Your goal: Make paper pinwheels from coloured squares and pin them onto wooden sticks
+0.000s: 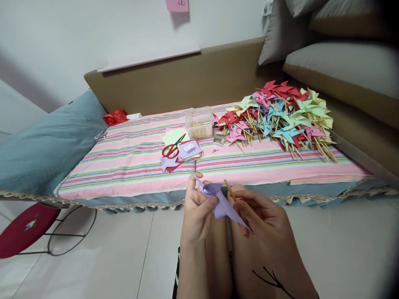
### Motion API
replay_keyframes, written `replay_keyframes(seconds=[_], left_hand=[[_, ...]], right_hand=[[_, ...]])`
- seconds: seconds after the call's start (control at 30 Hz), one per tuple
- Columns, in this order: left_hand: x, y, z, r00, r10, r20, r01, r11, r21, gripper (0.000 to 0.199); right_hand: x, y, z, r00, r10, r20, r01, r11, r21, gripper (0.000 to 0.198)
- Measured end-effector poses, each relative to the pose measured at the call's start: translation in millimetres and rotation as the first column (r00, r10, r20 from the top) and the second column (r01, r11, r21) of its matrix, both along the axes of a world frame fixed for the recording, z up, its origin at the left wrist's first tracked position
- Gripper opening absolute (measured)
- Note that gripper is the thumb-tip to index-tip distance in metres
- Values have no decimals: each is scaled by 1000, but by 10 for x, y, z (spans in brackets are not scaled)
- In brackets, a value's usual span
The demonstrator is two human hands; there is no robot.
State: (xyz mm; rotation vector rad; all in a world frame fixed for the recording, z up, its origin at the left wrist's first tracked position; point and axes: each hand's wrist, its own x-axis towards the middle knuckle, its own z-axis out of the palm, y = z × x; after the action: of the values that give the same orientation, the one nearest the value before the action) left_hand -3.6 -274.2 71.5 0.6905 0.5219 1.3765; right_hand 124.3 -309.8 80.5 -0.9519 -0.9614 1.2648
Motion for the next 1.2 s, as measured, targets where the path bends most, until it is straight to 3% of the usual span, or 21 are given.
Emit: replay_keyframes(seconds=[0.13, 0.27, 0.57, 0.7, 1.03, 1.2], left_hand=[[16, 14, -14, 1000, 13, 10, -13, 999, 36, 53], [15, 31, -18, 1000, 18, 13, -19, 997, 79, 53], [7, 44, -55, 998, 48, 31, -49, 998, 45, 55], [7, 40, -32, 997, 63, 37, -64, 998, 19, 55], [-14, 33, -18, 994, 112, 18, -112, 994, 14, 57], [-20, 31, -15, 989, 148, 0, -148, 989, 22, 62]], right_hand=[[17, -3, 11, 997, 20, 79, -23, 999, 37, 12], [29, -14, -28, 996, 72, 52, -76, 995, 64, 17], [83, -13, -127, 979, -56, 198, 43, 997, 69, 4], [93, -10, -80, 950, -81, 301, 56, 994, 91, 10], [81, -37, -153, 963, -93, 254, 69, 992, 103, 2], [72, -42, -85, 956, -99, 276, 62, 989, 137, 3]])
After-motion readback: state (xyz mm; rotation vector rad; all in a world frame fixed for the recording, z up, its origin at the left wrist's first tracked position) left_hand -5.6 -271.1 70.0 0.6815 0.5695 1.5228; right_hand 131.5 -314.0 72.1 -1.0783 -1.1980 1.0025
